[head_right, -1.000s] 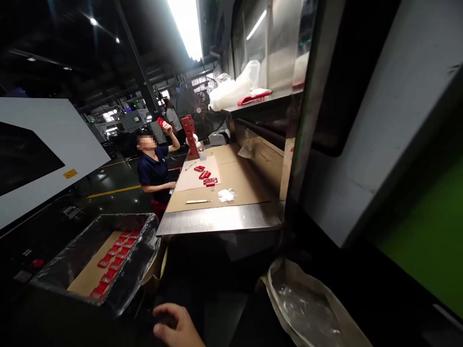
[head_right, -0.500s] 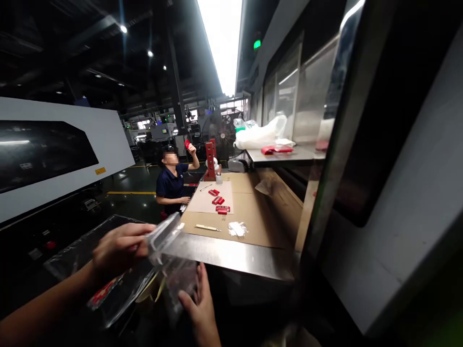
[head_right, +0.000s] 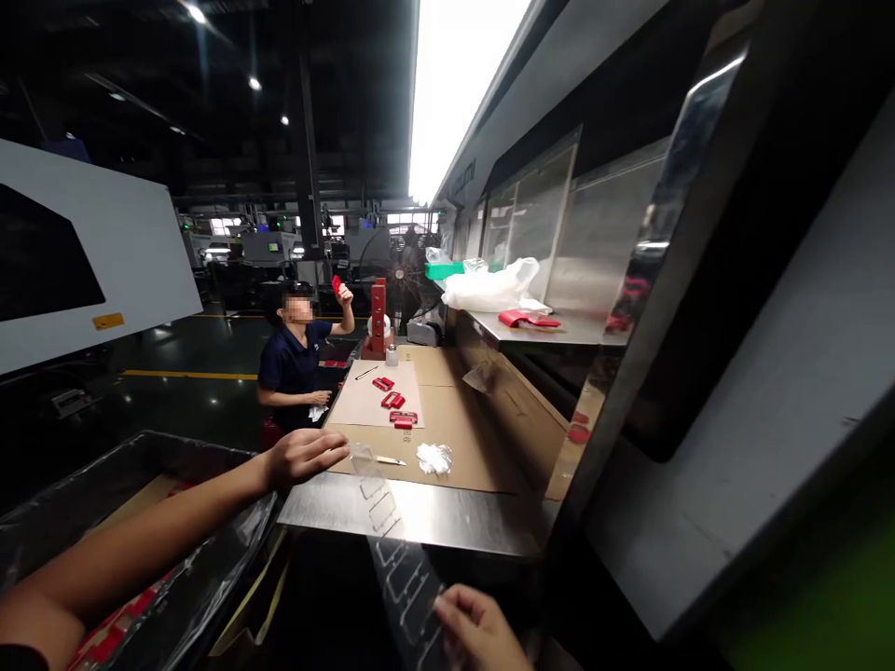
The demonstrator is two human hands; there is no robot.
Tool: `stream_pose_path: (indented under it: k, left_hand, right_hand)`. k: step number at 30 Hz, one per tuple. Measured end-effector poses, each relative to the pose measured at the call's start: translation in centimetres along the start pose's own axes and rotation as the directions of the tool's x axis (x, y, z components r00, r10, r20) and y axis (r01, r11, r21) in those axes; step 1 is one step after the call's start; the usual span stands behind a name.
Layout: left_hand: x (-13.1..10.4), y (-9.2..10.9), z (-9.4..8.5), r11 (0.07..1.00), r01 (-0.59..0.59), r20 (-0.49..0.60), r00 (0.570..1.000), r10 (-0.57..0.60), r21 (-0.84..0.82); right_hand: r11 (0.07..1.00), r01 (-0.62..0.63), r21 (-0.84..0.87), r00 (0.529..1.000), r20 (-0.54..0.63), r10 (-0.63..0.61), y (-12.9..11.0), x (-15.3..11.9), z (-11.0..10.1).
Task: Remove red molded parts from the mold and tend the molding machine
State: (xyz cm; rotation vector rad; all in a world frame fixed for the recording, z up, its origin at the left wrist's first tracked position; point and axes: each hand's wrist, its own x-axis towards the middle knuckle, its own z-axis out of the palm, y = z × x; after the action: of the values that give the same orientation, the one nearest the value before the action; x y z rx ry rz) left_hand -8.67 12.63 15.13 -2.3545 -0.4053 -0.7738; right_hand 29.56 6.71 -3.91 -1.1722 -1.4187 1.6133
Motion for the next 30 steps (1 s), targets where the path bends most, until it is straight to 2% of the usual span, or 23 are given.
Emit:
stream_pose_path:
  k: [2, 3, 4, 5, 7, 10, 12, 15, 18, 21, 23, 26, 30]
  left_hand:
    - [-3.0, -0.4, 1.5, 1.0, 0.026, 0.047, 0.999, -0.026, 0.003]
    - [-4.4, 0.0, 2.3, 0.999, 0.046, 0.072, 0.996, -0.046, 0.004]
    - [-5.9, 0.7, 3.1, 0.998, 0.069, 0.095, 0.993, -0.069, 0.003]
    - [-7.2, 1.8, 4.0, 0.995, 0.095, 0.115, 0.989, -0.094, -0.002]
    - [-9.7, 4.7, 5.8, 0.988, 0.153, 0.146, 0.978, -0.149, -0.021]
    - [-12.7, 9.1, 8.4, 0.952, 0.301, 0.179, 0.941, -0.287, -0.05]
    - [-14.0, 10.9, 9.6, 0.898, 0.435, 0.193, 0.888, -0.418, -0.059]
    - [-14.9, 11.4, 10.4, 0.776, 0.628, 0.215, 0.767, -0.605, -0.053]
    - [-14.6, 10.6, 10.8, 0.668, 0.743, 0.257, 0.653, -0.712, -0.039]
    - [-13.9, 10.3, 10.9, 0.605, 0.796, 0.287, 0.582, -0.761, -0.008]
    - [-13.7, 10.4, 11.0, 0.588, 0.808, 0.301, 0.557, -0.774, 0.018]
    - [-14.1, 10.6, 11.1, 0.582, 0.812, 0.321, 0.541, -0.777, 0.041]
    - [-14.7, 10.5, 11.2, 0.547, 0.836, 0.31, 0.51, -0.802, 0.041]
  right_hand:
    - [0.96, 0.059, -0.274, 0.992, -0.087, -0.086, -3.0, 2.7, -2.5]
    - [0.874, 0.09, -0.479, 0.974, -0.141, -0.177, -4.6, 4.4, -3.6]
    - [0.737, 0.067, -0.672, 0.949, -0.184, -0.255, -6.2, 6.1, -4.5]
    - [0.679, 0.052, -0.733, 0.94, -0.193, -0.28, -7.7, 7.8, -5.2]
    - [0.594, 0.021, -0.804, 0.934, -0.197, -0.299, -9.9, 10.9, -5.6]
    - [0.513, -0.05, -0.857, 0.947, -0.205, -0.249, -10.7, 13.8, -4.6]
    - [0.458, -0.105, -0.883, 0.946, -0.231, -0.229, -10.2, 14.5, -3.5]
    - [0.399, -0.159, -0.903, 0.924, -0.279, -0.264, -9.4, 14.6, -1.9]
    - [0.383, -0.134, -0.914, 0.904, -0.271, -0.329, -9.5, 15.7, 0.9]
    - [0.401, 0.025, -0.916, 0.917, -0.139, -0.374, -10.1, 18.4, 5.1]
    - [0.427, 0.135, -0.894, 0.923, -0.044, -0.383, -10.4, 20.5, 8.1]
    - [0.488, 0.194, -0.851, 0.93, 0.002, -0.367, -10.5, 22.6, 11.5]
    - [0.583, 0.193, -0.789, 0.932, -0.038, -0.36, -9.9, 22.6, 12.8]
